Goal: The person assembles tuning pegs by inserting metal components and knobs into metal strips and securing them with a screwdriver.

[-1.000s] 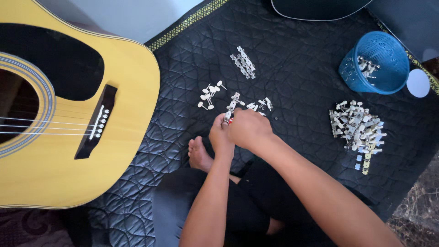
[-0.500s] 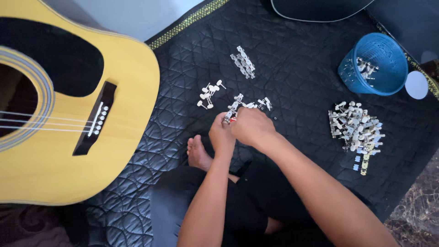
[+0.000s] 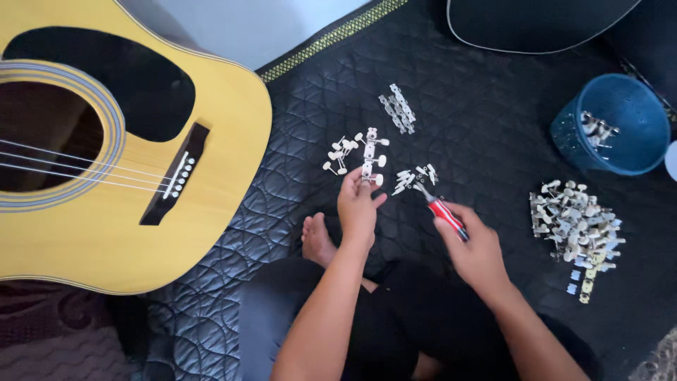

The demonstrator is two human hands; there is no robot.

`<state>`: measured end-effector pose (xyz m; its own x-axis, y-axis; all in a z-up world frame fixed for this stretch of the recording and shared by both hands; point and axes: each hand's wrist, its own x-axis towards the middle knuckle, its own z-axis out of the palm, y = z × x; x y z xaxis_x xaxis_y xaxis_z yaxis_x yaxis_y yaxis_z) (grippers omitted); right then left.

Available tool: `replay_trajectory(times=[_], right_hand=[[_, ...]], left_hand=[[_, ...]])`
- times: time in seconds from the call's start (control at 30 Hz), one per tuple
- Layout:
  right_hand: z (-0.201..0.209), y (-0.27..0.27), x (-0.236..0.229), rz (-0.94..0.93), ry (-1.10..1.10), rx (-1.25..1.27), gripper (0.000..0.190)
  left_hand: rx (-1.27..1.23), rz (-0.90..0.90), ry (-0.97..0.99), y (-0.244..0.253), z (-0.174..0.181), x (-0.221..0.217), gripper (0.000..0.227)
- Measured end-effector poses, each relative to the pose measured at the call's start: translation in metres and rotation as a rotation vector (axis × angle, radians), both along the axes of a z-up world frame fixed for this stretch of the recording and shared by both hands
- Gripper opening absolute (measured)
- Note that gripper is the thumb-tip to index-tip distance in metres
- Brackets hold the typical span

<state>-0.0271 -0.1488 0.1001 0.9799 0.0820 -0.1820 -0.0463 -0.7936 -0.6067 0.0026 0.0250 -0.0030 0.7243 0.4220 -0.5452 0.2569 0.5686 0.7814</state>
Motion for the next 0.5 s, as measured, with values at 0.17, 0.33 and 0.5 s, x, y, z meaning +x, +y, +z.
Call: replay_trajectory(times=[0.17, 0.33, 0.5], right_hand=[[-0.075, -0.043, -0.002, -0.317, 0.103, 0.399, 0.041], [-0.093, -0.048, 0.034, -0.336, -0.008, 0.94, 0.036], [-0.046, -0.026, 0.067, -0.289, 0.038, 0.859, 0.027]], left_hand=[[-0.003, -0.044, -0.061, -0.01, 0.015, 0.004, 0.035], [0.08, -0.153, -0.077, -0.012, 0.034, 0.006, 0.034], [0.225, -0.316, -0.057, -0.012, 0.041, 0.007, 0.034]])
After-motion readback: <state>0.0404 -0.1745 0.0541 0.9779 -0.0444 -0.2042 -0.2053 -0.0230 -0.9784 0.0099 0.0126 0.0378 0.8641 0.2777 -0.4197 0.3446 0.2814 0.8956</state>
